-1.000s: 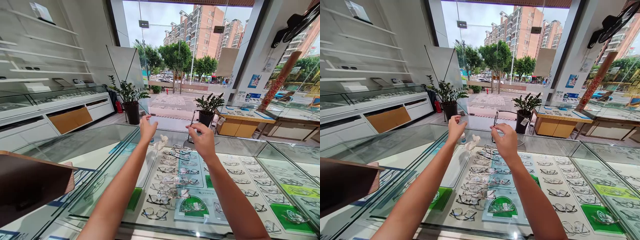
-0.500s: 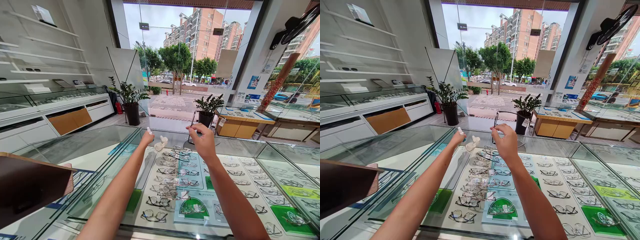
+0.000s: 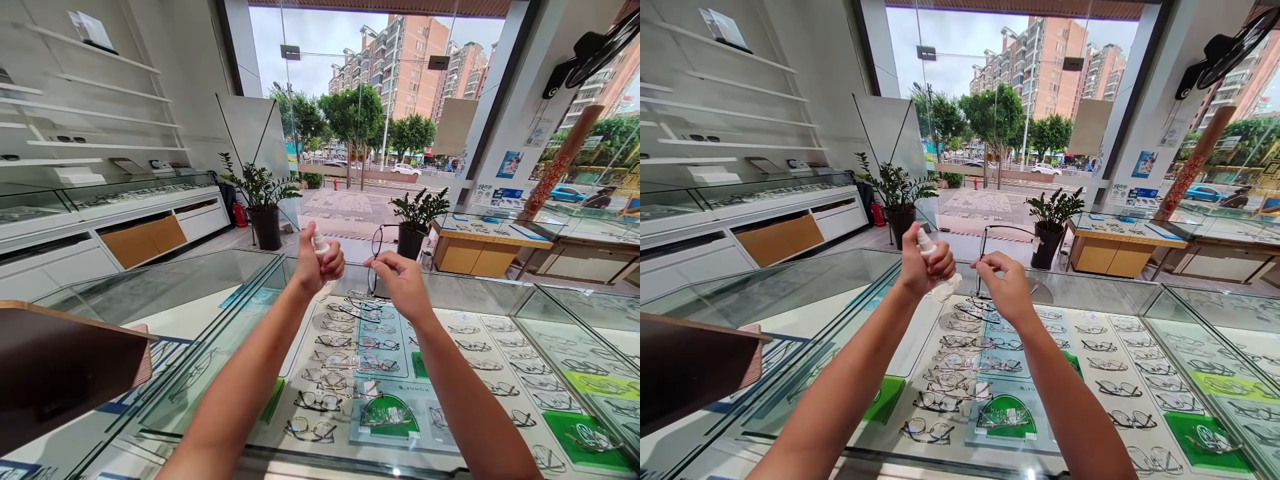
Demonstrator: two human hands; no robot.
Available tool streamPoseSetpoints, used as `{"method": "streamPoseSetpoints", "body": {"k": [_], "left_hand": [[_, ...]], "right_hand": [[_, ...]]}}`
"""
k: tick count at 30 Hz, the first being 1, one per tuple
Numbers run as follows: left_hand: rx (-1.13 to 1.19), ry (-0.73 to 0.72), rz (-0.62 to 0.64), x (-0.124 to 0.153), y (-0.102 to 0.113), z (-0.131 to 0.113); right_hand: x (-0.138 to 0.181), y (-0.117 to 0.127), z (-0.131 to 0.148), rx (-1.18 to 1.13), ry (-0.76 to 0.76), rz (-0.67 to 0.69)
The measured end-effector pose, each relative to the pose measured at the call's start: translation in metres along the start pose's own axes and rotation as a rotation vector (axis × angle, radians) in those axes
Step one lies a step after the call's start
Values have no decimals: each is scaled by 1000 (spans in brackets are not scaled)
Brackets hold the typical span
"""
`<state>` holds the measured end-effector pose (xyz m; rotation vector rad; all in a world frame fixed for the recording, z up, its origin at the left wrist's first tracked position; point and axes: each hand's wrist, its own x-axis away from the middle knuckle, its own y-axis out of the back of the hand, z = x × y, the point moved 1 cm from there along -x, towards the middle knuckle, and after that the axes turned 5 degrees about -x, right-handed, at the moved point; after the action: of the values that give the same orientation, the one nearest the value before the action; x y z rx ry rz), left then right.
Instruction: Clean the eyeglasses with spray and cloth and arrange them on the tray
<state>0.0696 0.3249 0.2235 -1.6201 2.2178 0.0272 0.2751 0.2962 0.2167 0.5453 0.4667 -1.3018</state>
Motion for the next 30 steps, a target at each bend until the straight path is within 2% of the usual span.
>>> {"method": "streamPoseSetpoints", "body": {"k": [2, 5, 11, 22, 24, 26, 30], "left_hand": [[-52, -3, 57, 5, -13, -1], [-164, -13, 34, 6, -22, 5], [-292, -31, -32, 2, -24, 16], [-328, -98, -58, 2, -30, 19], [-328, -102, -51, 3, -30, 18], [-354, -95, -22, 4, -29, 18], [-543, -95, 153, 6, -30, 20]], "right_hand": [[1, -3, 3, -78, -47, 62], [2, -5, 6, -169, -102, 136], [2, -7, 4, -267, -136, 211], [2, -8, 5, -325, -115, 285], [2, -6, 4, -325, -100, 271], [0, -3, 1, -333, -83, 196], [-4, 4, -8, -386, -82, -1]]}}
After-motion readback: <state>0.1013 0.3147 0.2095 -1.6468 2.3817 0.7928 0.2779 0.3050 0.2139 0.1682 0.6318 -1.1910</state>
